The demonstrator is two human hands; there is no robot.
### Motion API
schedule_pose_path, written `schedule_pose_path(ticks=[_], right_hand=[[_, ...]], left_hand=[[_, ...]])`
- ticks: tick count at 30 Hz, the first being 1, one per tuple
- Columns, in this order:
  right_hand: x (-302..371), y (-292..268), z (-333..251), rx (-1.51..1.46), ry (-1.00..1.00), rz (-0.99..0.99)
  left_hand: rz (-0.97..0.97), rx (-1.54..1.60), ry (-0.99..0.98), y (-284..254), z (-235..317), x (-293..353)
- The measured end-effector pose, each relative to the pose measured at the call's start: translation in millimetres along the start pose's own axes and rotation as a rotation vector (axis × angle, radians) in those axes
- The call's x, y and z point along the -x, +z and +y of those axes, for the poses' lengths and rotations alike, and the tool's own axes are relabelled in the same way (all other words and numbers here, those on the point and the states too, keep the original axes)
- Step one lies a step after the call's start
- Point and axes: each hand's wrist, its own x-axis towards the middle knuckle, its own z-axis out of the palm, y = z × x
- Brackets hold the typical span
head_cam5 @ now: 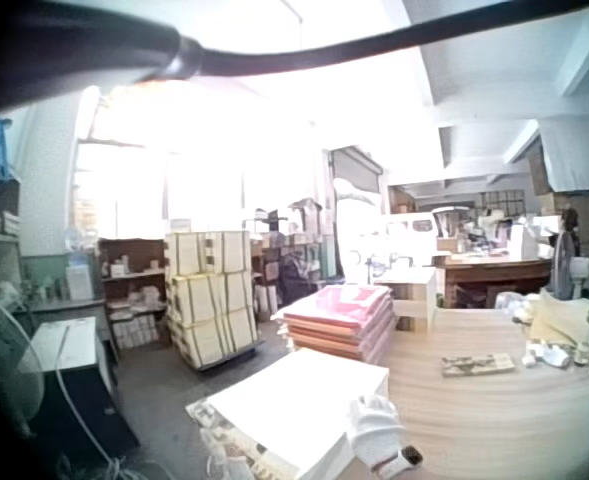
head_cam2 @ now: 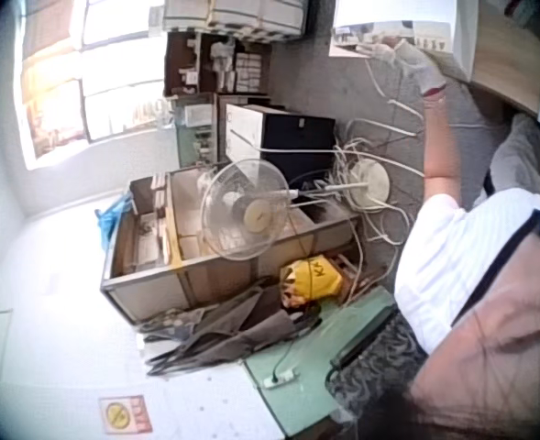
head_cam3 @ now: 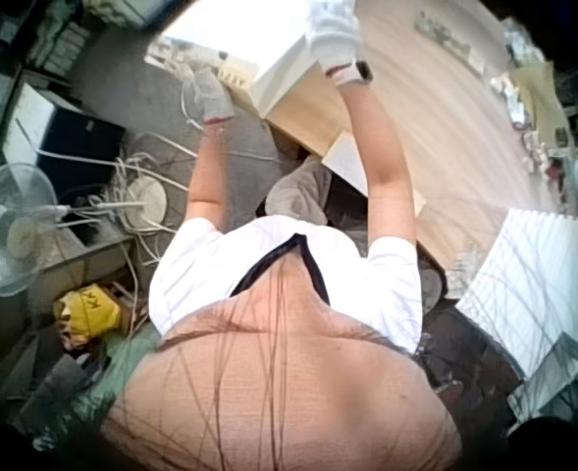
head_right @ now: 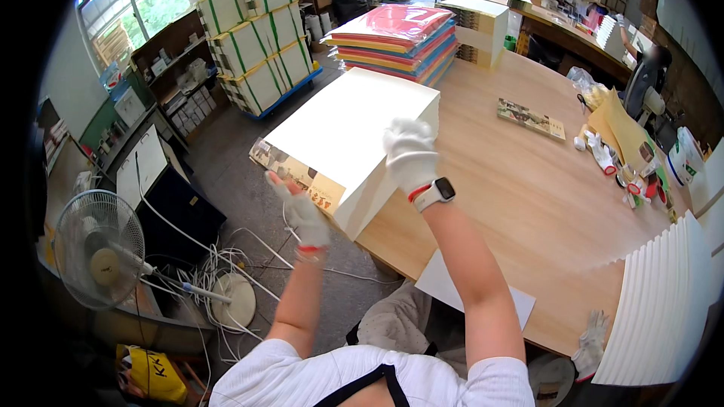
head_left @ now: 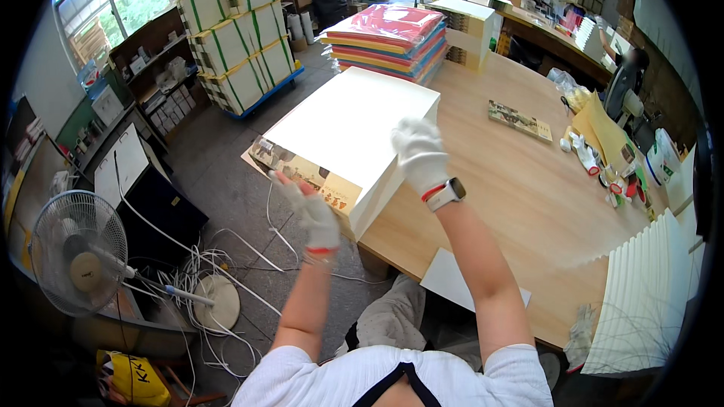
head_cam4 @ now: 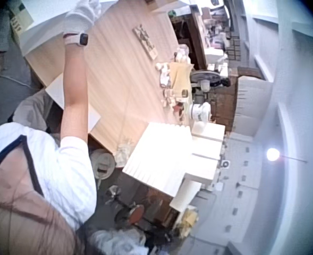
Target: The person, wearing gloves, folds and assembles white cardboard boxes at a large wooden table, repeatedly picking up a flat sheet from a stack, folding the edges, and placing the assembled box onto another stack.
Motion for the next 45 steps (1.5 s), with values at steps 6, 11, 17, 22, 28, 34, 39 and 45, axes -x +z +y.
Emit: schedule_pose_path(ticks=[6, 11, 17, 22, 28, 34, 39, 45], right_hand=[[14, 10, 6, -0.290, -0.071, 0.084], [94, -46, 55, -0.456, 0.039, 0.214], [330, -123, 175, -0.667, 0.754, 0.204], [423, -214, 142, -0.159, 1.176, 0.393], [477, -191, 164, -0.121, 1.022, 0.460], [481, -176, 175, -0.586, 1.017, 0.751], [477, -175, 171, -0.541, 1.012, 0.769], [483, -184, 172, -0.317, 0.969, 0.648]], left_hand=[[-0.463, -0.084, 0.533, 19, -14, 179], [-0.994, 0.270, 0.952, 16, 88, 184], [-1.635, 0.368, 0.595, 77, 168, 213], [-2.303, 0.630, -0.344, 160, 240, 326], [-2.492, 0.413, -1.287, 207, 337, 477], [-2.489, 0.358, -1.210, 233, 380, 513], [-2.514, 0.651, -0.806, 264, 387, 536], [-1.881, 0.756, -1.419, 241, 396, 554]])
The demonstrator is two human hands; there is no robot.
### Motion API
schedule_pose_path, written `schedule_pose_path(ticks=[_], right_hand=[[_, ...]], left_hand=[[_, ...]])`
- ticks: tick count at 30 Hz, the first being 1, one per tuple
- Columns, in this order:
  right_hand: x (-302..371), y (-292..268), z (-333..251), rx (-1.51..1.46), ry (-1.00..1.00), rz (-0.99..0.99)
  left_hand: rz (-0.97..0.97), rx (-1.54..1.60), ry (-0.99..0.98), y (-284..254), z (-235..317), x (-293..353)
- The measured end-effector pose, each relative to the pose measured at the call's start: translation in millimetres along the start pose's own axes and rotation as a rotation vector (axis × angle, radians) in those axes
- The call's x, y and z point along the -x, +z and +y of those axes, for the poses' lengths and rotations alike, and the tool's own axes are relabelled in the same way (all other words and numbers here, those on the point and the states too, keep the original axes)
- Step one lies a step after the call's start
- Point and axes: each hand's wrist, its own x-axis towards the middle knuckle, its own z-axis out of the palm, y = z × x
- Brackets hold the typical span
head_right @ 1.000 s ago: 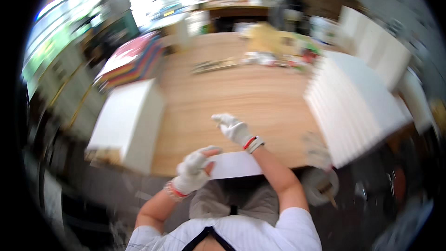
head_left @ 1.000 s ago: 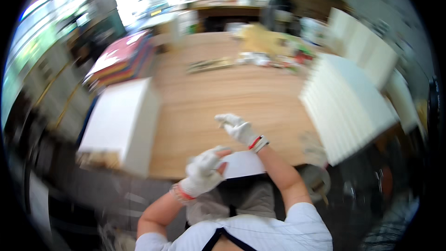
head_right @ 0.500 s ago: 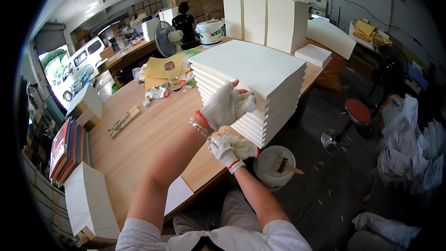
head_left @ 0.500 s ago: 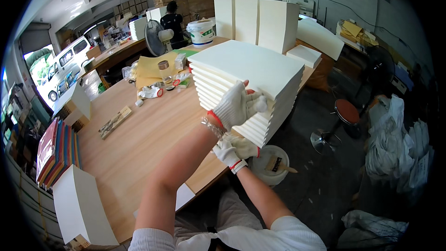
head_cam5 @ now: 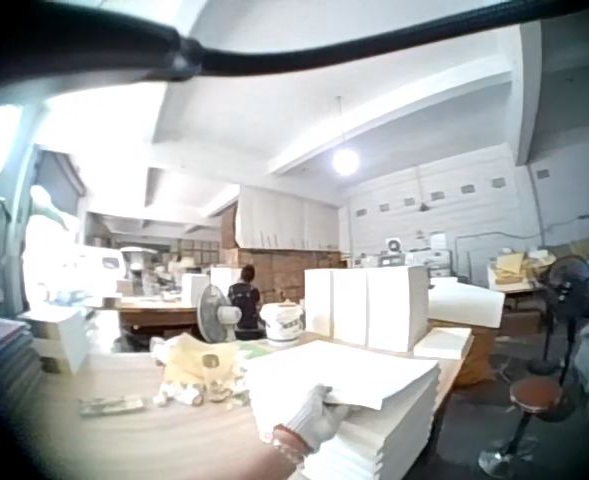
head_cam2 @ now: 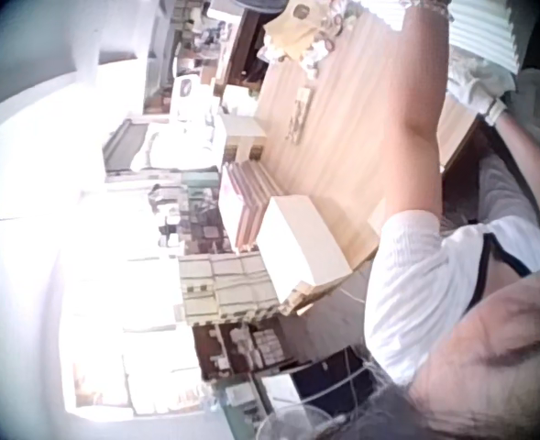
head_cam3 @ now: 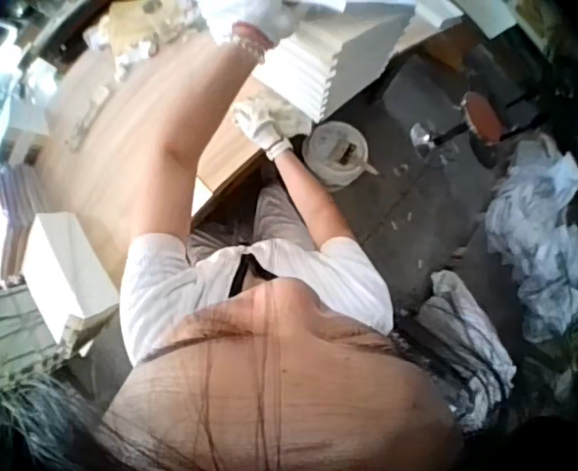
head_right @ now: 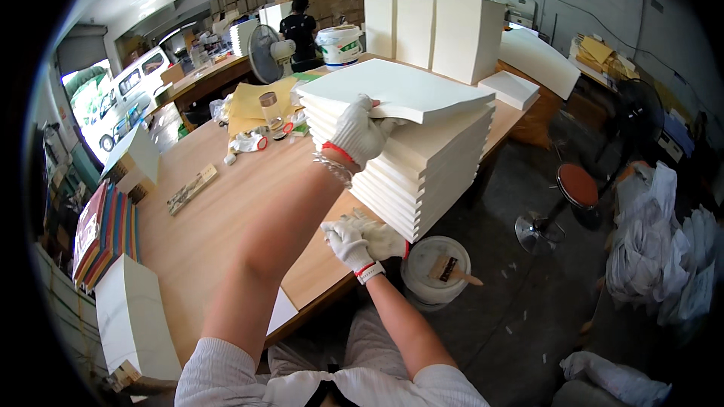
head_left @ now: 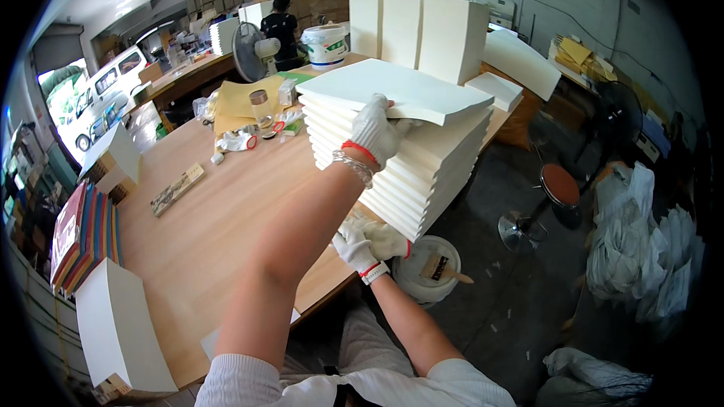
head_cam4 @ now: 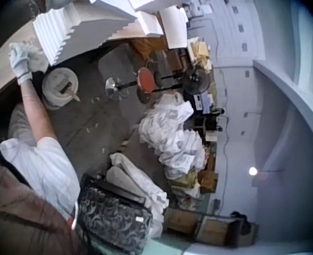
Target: The person, wearing gloves, folds and assembles white cardboard boxes at a large wooden table, repeatedly picking up a flat sheet from a stack, folding the edges, and placing the assembled box onto another stack.
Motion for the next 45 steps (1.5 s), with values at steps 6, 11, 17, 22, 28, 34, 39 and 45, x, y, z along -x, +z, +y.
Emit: schedule_pose_path(ticks=[6, 11, 17, 22, 28, 34, 39, 45], right_hand=[[2, -3, -26, -0.376, 0.132, -0.029], [6, -25, -118, -0.635, 0.270, 0.126], [-39, -18, -167, -0.712, 0.410, -0.249], [-56, 67, -86, -0.344, 0.426, -0.731], [-33, 127, -69, -0.305, 0.495, -0.725], [-34, 138, -45, -0.270, 0.498, -0.717], [-33, 140, -53, -0.276, 0.454, -0.705], [-35, 132, -73, -0.123, 0.550, -0.719]], left_hand=[[-0.202, 0.175, 0.103, -37, 48, 25], [-0.015, -0.151, 0.039, -125, 127, 133], [0.224, -0.149, 0.067, -313, 185, 270], [0.402, -0.328, 0.154, -416, 192, 323], [0.559, -0.689, 0.168, -457, 205, 357], [0.708, -0.911, 0.141, -456, 207, 362], [0.902, -1.207, 0.111, -433, 207, 364], [1.040, -1.775, 0.226, -398, 137, 418]])
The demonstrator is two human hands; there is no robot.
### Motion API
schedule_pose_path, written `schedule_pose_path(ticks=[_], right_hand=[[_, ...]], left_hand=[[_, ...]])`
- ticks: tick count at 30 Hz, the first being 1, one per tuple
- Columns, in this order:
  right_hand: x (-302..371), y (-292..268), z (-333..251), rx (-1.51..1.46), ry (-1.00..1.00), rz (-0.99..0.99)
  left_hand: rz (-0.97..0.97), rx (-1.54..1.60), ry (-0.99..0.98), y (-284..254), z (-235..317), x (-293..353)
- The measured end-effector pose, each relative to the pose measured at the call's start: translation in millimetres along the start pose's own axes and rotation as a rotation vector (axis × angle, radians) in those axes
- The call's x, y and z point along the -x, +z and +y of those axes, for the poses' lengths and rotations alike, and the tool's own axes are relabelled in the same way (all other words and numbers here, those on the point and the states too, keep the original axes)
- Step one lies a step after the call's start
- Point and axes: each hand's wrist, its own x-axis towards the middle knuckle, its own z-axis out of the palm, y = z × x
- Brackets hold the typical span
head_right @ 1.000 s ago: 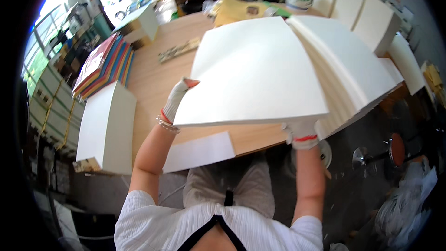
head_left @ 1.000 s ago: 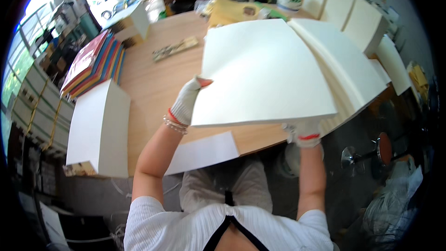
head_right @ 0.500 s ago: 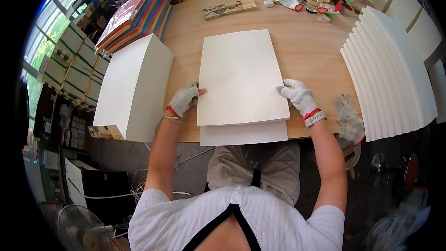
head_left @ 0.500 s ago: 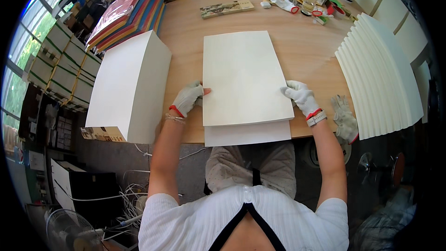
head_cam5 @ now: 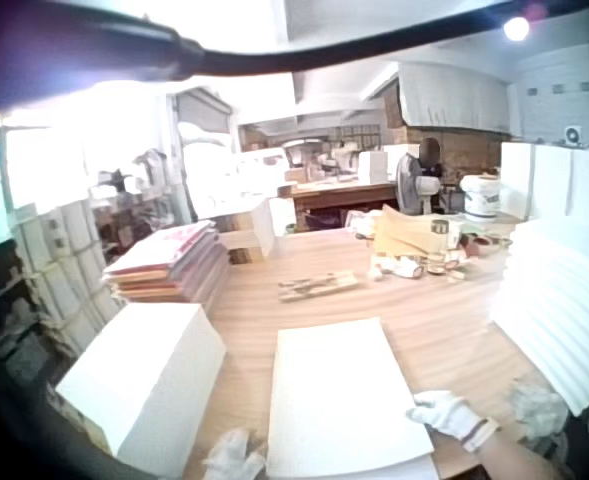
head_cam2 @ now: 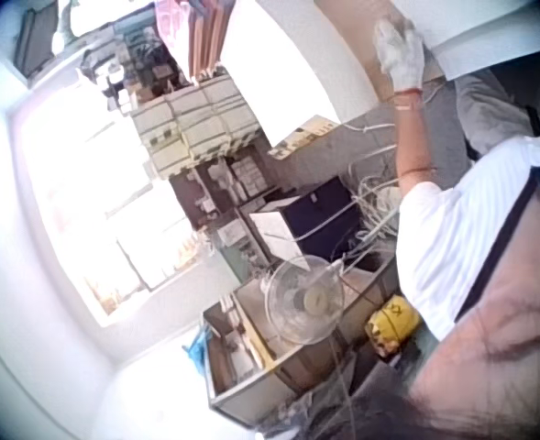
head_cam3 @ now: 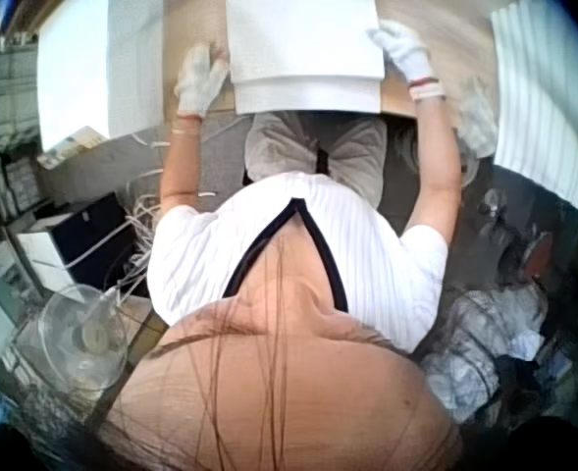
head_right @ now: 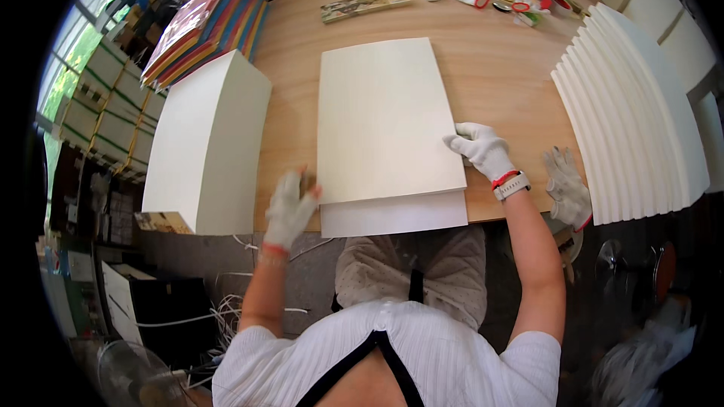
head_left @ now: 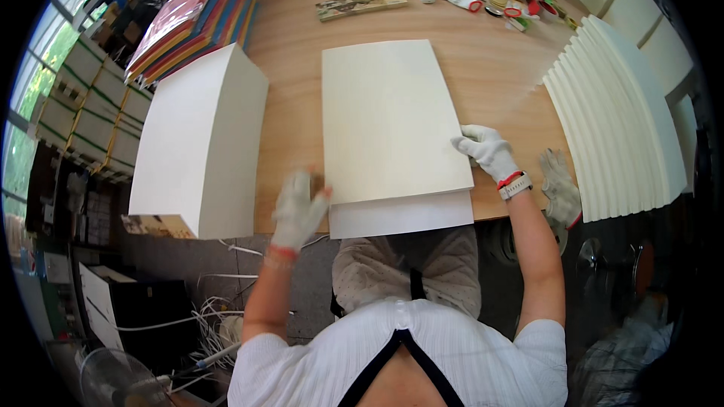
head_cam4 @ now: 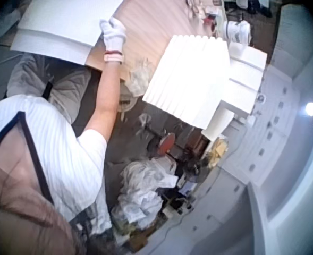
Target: The person, wearing gloves, folds and assembles white cardboard boxes at a large wooden table, repeatedly picking up a flat sheet from a stack, folding the edges, and placing the assembled box onto another stack.
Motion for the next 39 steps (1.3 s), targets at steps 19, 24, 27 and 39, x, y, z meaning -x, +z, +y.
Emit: schedule_pose_path(ticks=[19, 24, 27, 39], right_hand=[[-12, 0, 17, 0.381, -0.168, 0.048], [-17, -2, 22, 0.616, -0.450, 0.207], [11, -1, -7, 0.812, -0.371, 0.232], [52, 8, 6, 0.469, -0.603, -0.150]], left_hand=[[0.114, 0.056, 0.158, 34, -18, 51], [0.083, -0.077, 0.194, 35, -28, 47], [0.123, -0.027, 0.291, 30, -20, 30], [-0.327, -0.532, 0.650, -15, 63, 23]])
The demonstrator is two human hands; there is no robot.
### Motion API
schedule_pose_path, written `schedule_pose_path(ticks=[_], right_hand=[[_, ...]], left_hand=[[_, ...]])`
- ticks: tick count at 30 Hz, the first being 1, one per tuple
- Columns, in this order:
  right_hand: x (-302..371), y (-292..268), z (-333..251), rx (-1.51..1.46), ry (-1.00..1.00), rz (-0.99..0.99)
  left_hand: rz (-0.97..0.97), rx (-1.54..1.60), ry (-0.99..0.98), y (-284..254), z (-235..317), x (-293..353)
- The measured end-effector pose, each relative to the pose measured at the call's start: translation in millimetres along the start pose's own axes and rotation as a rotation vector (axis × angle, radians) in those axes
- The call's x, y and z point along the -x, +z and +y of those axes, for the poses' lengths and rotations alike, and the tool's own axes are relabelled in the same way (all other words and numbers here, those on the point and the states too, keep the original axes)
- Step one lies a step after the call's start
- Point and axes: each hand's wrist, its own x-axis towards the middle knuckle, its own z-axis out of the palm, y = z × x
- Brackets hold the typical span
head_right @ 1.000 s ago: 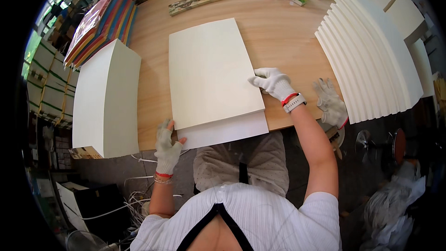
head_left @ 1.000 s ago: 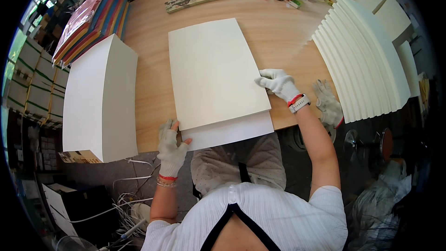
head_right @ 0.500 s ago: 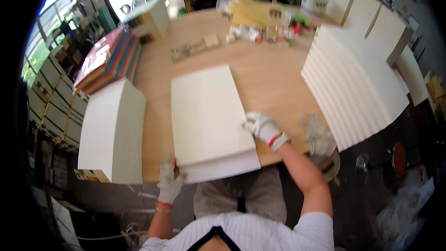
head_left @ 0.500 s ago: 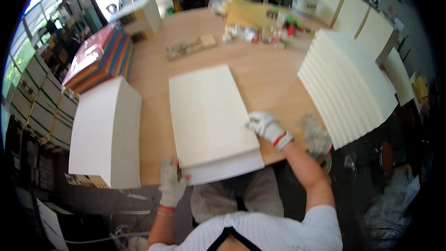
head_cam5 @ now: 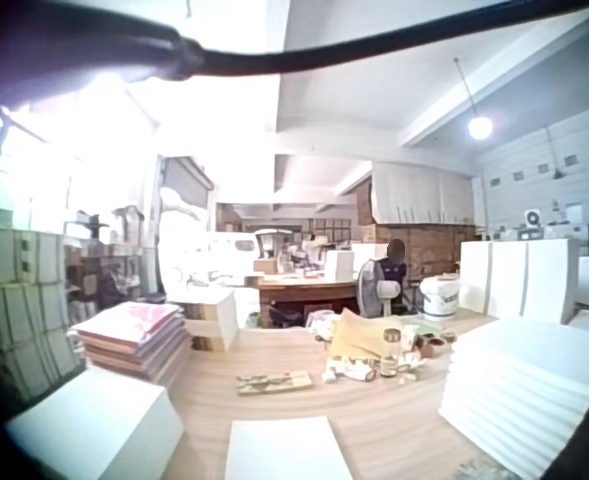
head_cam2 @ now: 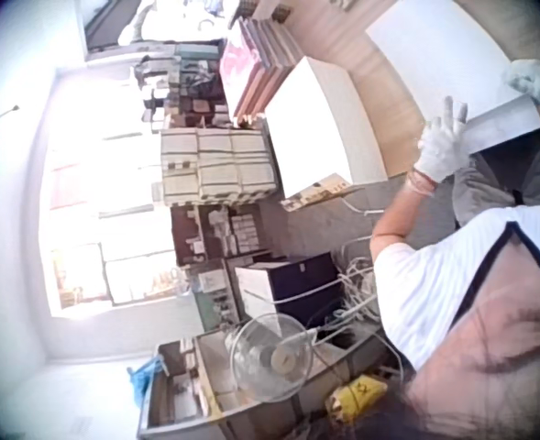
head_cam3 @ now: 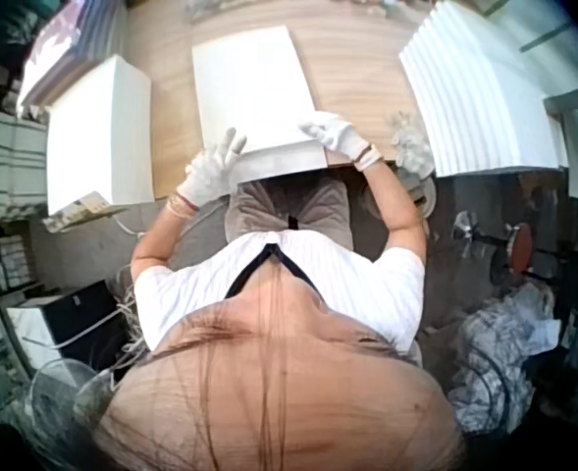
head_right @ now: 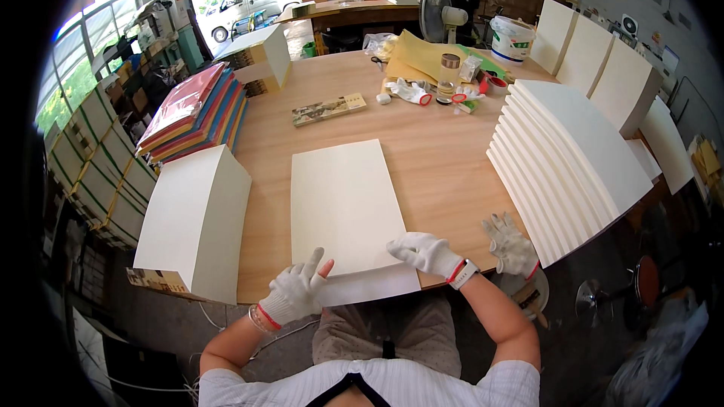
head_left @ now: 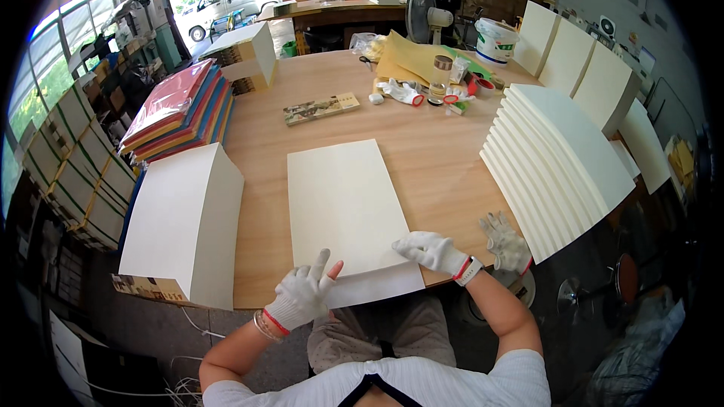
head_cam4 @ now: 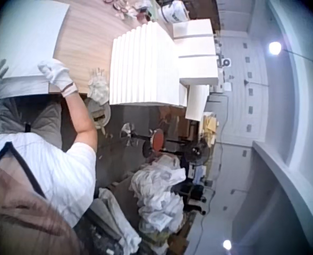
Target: The person, wearing gloves, folds and assembles white cardboard boxes at a large wooden table, repeatedly picking up a flat sheet from a stack, folding the edges, and placing the assembled box onto another stack.
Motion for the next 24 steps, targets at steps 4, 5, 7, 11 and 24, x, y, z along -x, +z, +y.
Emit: schedule_pose_path(ticks=[4, 5, 7, 11, 24], right_hand=[[-2, -3, 4, -0.087, 0.042, -0.030], [-1, -4, 4, -0.091, 0.057, -0.036], [-1, -5, 4, -0.102, 0.085, -0.049], [1, -10, 4, -0.274, 0.122, -0.060], [-18, 23, -15, 0.252, 0.306, 0.225]], left_hand=[[-0.025, 0.032, -0.058, -8, 2, -3], [-0.018, 0.011, -0.035, -7, 2, -3], [-0.008, -0.032, 0.008, -2, 3, 0], [0.191, 0.056, -0.014, 21, -17, -6], [-0.011, 0.517, -0.559, 13, -43, -37]])
